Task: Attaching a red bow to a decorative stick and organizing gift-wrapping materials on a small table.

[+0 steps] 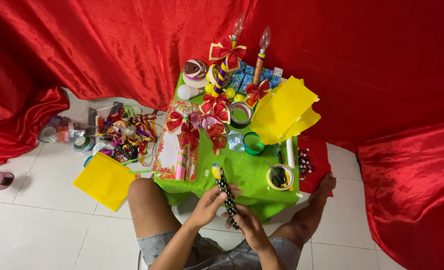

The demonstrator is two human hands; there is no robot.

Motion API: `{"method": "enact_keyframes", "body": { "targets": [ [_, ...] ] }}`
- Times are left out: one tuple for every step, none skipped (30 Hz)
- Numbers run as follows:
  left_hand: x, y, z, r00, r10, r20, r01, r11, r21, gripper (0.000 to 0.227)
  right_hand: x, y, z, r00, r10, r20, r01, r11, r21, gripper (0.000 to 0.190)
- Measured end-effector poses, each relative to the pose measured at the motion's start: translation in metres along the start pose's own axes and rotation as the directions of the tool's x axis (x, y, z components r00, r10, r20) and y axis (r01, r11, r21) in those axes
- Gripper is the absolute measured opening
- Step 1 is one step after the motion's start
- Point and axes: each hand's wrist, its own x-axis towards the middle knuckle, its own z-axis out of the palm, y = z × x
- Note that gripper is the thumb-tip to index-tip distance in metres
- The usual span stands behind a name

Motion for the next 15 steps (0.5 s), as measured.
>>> {"method": "enact_keyframes", "body": {
  "targets": [
    [0.005, -0.007, -0.004, 1.000, 0.000, 0.001, 0.000, 1.000, 0.000, 0.049, 0.005, 0.005, -0.003, 1.000, 0.000, -0.001, 0.000, 1.000, 0.000, 0.050],
    [0.010, -0.014, -0.009, 0.994, -0.026, -0.109, 0.028, 0.999, 0.016, 0.047, 0.010, 0.009, -0.006, 0.995, 0.087, -0.042, -0.091, 0.991, -0.097, 0.056],
    [0.016, -0.020, -0.013, 0.976, -0.046, -0.215, 0.054, 0.998, 0.031, 0.044, 0.016, 0.014, -0.009, 0.982, 0.167, -0.092, -0.182, 0.965, -0.190, 0.064],
    [0.023, -0.030, -0.021, 0.976, -0.045, -0.213, 0.052, 0.998, 0.031, 0.044, 0.020, 0.013, -0.013, 0.982, 0.165, -0.094, -0.181, 0.965, -0.191, 0.064],
    [0.029, -0.040, -0.029, 0.949, -0.056, -0.311, 0.017, 0.992, -0.124, 0.042, 0.025, 0.012, -0.017, 0.973, 0.179, -0.148, -0.209, 0.952, -0.222, 0.066],
    [0.036, -0.049, -0.037, 0.911, -0.082, -0.404, -0.034, 0.962, -0.271, 0.041, 0.029, 0.011, -0.021, 0.961, 0.191, -0.202, -0.239, 0.938, -0.252, 0.069],
    [0.040, -0.050, -0.042, 0.912, -0.081, -0.401, -0.035, 0.962, -0.272, 0.041, 0.031, 0.020, -0.031, 0.960, 0.189, -0.205, -0.238, 0.938, -0.254, 0.069],
    [0.045, -0.052, -0.048, 0.915, -0.074, -0.397, -0.046, 0.958, -0.284, 0.041, 0.033, 0.029, -0.042, 0.959, 0.173, -0.226, -0.233, 0.934, -0.272, 0.058],
    [0.048, -0.054, -0.053, 0.917, -0.068, -0.392, -0.056, 0.954, -0.295, 0.042, 0.035, 0.038, -0.052, 0.956, 0.158, -0.248, -0.229, 0.929, -0.290, 0.048],
    [0.052, -0.052, -0.055, 0.919, -0.068, -0.389, -0.056, 0.953, -0.297, 0.042, 0.037, 0.042, -0.058, 0.955, 0.156, -0.251, -0.229, 0.929, -0.291, 0.048],
    [0.056, -0.051, -0.056, 0.913, -0.092, -0.397, -0.029, 0.957, -0.287, 0.044, 0.040, 0.045, -0.064, 0.955, 0.145, -0.259, -0.220, 0.931, -0.292, 0.044],
    [0.059, -0.050, -0.057, 0.907, -0.116, -0.405, -0.001, 0.961, -0.277, 0.046, 0.042, 0.049, -0.069, 0.955, 0.134, -0.266, -0.212, 0.932, -0.293, 0.040],
    [0.061, -0.055, -0.059, 0.909, -0.114, -0.402, -0.003, 0.960, -0.280, 0.046, 0.043, 0.046, -0.069, 0.954, 0.131, -0.270, -0.211, 0.932, -0.296, 0.040],
    [0.062, -0.060, -0.061, 0.924, -0.094, -0.370, -0.015, 0.960, -0.280, 0.041, 0.045, 0.043, -0.069, 0.956, 0.123, -0.266, -0.205, 0.929, -0.307, 0.038],
    [0.064, -0.064, -0.062, 0.938, -0.073, -0.340, -0.028, 0.959, -0.282, 0.036, 0.047, 0.039, -0.070, 0.959, 0.118, -0.259, -0.201, 0.926, -0.321, 0.037]
  ]
}}
